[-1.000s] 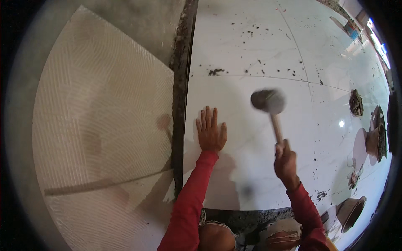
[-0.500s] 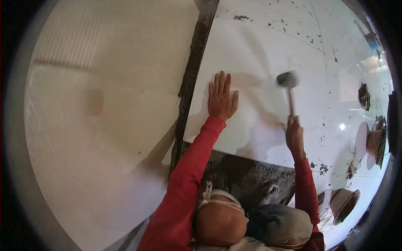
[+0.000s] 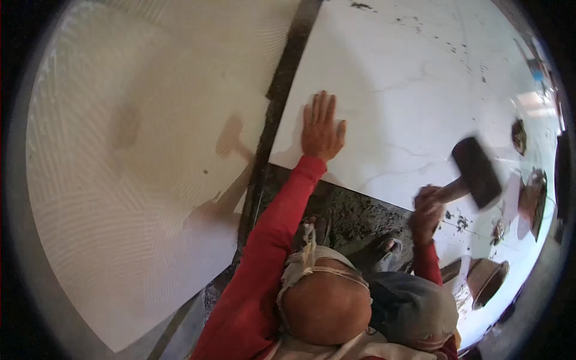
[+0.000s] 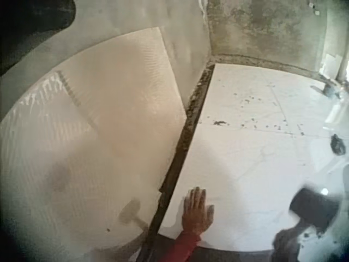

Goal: The person places a large white tile onto a bed of mortar on the floor, taps it into place with a rubber mallet, and uses their fingers to scrape away excess mortar from the tile edges.

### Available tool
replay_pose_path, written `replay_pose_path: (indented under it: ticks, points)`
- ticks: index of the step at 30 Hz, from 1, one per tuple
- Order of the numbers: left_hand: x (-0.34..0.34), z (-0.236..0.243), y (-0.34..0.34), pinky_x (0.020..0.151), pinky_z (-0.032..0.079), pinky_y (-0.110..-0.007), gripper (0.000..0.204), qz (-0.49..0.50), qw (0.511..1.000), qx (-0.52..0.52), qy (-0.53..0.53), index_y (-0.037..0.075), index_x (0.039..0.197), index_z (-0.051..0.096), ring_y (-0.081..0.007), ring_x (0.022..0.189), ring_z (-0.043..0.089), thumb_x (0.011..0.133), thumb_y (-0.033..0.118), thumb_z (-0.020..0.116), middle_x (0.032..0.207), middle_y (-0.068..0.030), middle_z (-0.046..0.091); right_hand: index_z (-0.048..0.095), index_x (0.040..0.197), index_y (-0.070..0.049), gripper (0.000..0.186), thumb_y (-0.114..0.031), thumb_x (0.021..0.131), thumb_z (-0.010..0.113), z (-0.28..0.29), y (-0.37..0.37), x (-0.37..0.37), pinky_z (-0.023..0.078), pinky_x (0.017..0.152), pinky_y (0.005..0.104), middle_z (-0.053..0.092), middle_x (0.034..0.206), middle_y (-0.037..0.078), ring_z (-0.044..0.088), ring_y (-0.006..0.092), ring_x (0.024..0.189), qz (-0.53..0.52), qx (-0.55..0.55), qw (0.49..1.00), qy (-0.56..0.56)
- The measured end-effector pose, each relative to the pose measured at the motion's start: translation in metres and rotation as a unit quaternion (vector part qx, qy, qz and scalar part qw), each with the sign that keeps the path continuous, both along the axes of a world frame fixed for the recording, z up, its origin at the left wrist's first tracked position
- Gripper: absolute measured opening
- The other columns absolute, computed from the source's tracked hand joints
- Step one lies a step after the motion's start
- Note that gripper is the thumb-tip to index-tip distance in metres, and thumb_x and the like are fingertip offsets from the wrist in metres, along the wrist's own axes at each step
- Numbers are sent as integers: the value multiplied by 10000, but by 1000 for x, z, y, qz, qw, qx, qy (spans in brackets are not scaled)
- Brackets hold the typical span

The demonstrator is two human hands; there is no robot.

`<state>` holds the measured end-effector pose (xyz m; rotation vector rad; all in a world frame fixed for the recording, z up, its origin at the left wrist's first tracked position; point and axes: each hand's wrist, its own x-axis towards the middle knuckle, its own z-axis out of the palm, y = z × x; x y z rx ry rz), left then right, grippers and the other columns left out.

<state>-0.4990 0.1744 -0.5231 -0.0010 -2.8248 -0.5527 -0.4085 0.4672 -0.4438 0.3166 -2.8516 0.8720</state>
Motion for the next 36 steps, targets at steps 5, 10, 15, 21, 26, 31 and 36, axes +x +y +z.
replay_pose_path:
  ticks: [5, 10, 15, 21, 26, 31, 36]
  points:
    - [-5, 0, 5, 1153, 183, -514, 691, -24, 1000, -15, 7, 70, 1478, 289, -325, 1432, 241, 892, 267, 596, 1517, -176, 302, 541, 1034, -20, 159, -120, 914, 510, -11, 0, 19, 498, 521, 442, 613, 745, 230, 607, 404, 602, -32, 38, 971, -234]
    - [-5, 9, 17, 1151, 200, -504, 617, -13, 997, -78, -26, 89, 1489, 275, -305, 1440, 226, 959, 342, 463, 1539, -132, 280, 453, 1009, -11, 260, -254, 962, 532, 12, -4, 22, 471, 509, 478, 579, 619, 221, 603, 442, 578, -99, -171, 975, -103]
    - [-5, 8, 23, 1149, 203, -511, 614, -21, 995, -95, -2, 83, 1489, 271, -309, 1438, 226, 962, 336, 455, 1544, -133, 267, 428, 1020, -9, 293, -278, 966, 531, 21, 2, 12, 430, 469, 514, 546, 561, 215, 570, 454, 537, -131, -142, 970, -145]
    - [-1, 1, 22, 1133, 217, -510, 573, -26, 994, -109, -12, 60, 1476, 292, -322, 1426, 246, 989, 328, 438, 1534, -156, 285, 414, 983, -30, 266, -274, 976, 521, 24, 28, 15, 416, 485, 537, 551, 582, 236, 567, 459, 549, -208, -119, 955, -177]
    - [-2, -3, 25, 1167, 176, -454, 633, -29, 984, -166, -63, 0, 1488, 230, -310, 1440, 212, 997, 363, 399, 1551, -180, 229, 417, 990, -29, 280, -287, 972, 524, 29, 40, 25, 428, 512, 551, 563, 603, 249, 571, 471, 574, -205, -229, 947, -87]
    - [5, -5, 38, 1169, 168, -462, 680, -23, 980, -192, -51, -23, 1485, 210, -334, 1447, 181, 989, 397, 411, 1551, -213, 199, 404, 1030, -37, 301, -305, 969, 528, 25, 45, 26, 439, 550, 555, 579, 624, 240, 573, 485, 600, -245, -131, 932, -232]
    - [11, -9, 48, 1166, 167, -482, 721, -54, 979, -195, -29, -51, 1477, 198, -377, 1445, 159, 978, 414, 430, 1537, -262, 187, 393, 1026, -17, 355, -351, 978, 505, 26, 45, 27, 438, 556, 554, 581, 662, 262, 579, 482, 631, -170, -268, 947, -51]
